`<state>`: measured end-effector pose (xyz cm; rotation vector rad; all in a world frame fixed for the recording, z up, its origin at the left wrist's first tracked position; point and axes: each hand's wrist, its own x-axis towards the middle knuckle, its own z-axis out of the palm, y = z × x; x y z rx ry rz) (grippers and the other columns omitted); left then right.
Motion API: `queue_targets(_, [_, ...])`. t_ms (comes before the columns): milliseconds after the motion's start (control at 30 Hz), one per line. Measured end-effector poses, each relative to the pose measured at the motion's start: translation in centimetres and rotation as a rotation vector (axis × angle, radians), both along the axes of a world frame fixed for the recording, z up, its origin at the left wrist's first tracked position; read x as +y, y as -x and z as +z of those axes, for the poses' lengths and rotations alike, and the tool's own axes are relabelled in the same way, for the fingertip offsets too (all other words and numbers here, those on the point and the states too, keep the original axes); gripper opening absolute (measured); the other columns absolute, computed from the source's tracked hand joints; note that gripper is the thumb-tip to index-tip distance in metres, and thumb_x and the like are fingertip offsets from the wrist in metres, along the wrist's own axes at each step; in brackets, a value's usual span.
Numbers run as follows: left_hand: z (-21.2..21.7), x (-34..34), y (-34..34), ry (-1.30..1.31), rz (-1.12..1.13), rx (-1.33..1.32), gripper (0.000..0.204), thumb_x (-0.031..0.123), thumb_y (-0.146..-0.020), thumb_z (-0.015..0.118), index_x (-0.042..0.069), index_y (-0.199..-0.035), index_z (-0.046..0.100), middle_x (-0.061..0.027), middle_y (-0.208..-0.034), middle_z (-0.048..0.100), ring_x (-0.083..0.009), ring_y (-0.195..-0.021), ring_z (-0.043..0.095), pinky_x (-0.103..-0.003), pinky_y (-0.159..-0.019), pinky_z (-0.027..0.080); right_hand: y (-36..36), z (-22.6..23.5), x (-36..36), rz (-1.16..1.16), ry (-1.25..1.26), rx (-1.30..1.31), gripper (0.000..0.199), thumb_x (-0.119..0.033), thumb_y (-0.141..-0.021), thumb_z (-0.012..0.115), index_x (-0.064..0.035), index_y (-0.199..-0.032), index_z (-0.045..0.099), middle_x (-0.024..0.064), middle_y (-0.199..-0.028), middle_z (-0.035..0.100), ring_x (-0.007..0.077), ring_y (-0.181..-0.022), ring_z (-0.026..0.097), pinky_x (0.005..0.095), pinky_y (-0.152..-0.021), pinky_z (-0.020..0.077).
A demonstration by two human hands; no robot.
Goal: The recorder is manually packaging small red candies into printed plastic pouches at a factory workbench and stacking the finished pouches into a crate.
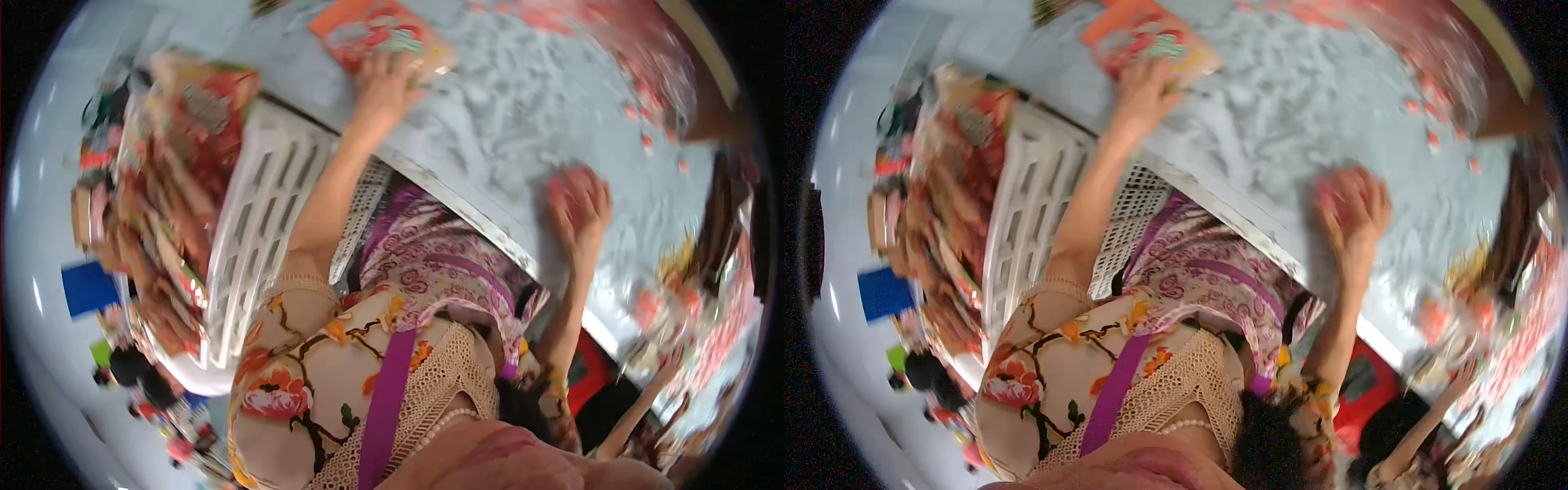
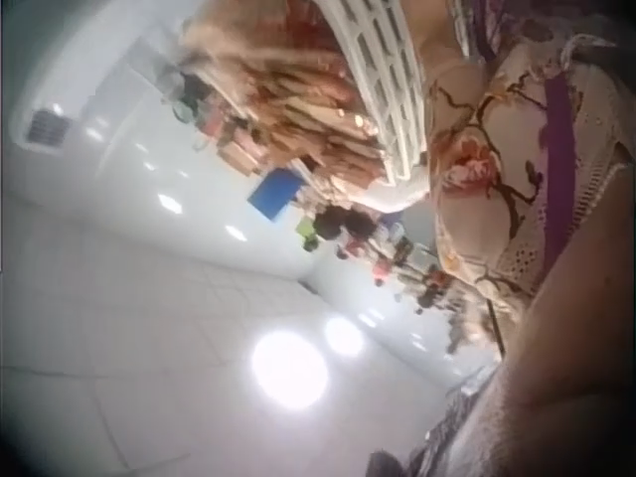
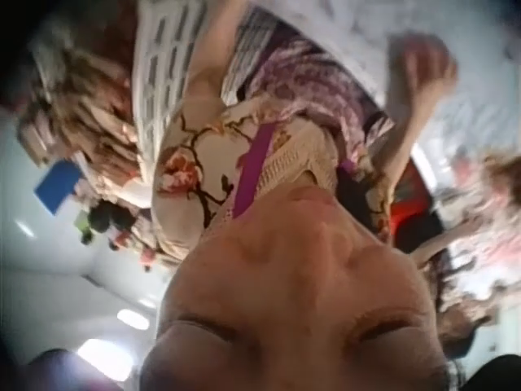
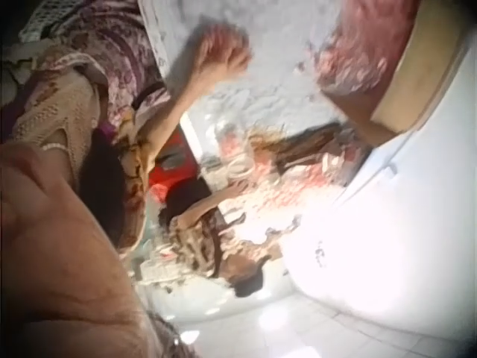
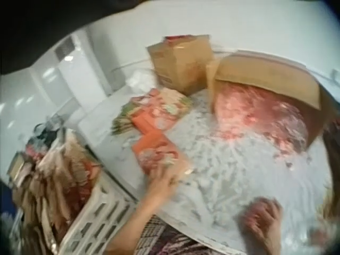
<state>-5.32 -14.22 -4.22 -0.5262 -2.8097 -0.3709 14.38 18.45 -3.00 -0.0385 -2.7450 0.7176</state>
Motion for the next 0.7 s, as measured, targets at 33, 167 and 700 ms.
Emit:
queue_targets(33, [-0.7,-0.6,-0.1,-0.042,-0.045,-0.028,0.056,0.025,-0.079,0.07,0.013,-0.129,0.048,-0.0149,-0.135,0.042,-0.0401,-0.123,0.04,-0.051,-0.099,0.037,-0.8,-0.5,1.4,0.001,-0.068,-0.042,0.055,-0.033,-0.077,0.074,-0.0157,-0.127,0.06,0.0128,-0.143,0.046,0.0416,-0.132,0.037,0.0495,-0.11,0.0296])
queue_targets(167, [-1.1,-1.4,0.0,-0.109,-0.18,0.064,0.04,0.022,-0.081,0.069,0.01,-0.118,0.059,-0.013,-0.122,0.055,-0.0332,-0.116,0.05,-0.043,-0.098,0.041,-3.4,0.8,4.3,0.043,-0.148,-0.087,0.079,-0.052,-0.073,0.075,-0.0156,-0.139,0.051,0.0162,-0.152,0.032,0.0392,-0.14,0.028,0.0537,-0.112,0.0239])
queue_targets(700, [4.4,1.4,-3.0,-0.43,-0.151,-0.213,0.027,0.028,-0.066,0.078,0.003,-0.075,0.07,-0.0179,-0.066,0.063,-0.0358,-0.067,0.065,-0.044,-0.063,0.05,11.1,4.9,-11.7,0.55,-0.142,0.36,0.038,0.002,-0.077,0.068,-0.0053,-0.114,0.064,0.0105,-0.115,0.063,0.029,-0.098,0.06,0.0368,-0.081,0.0519])
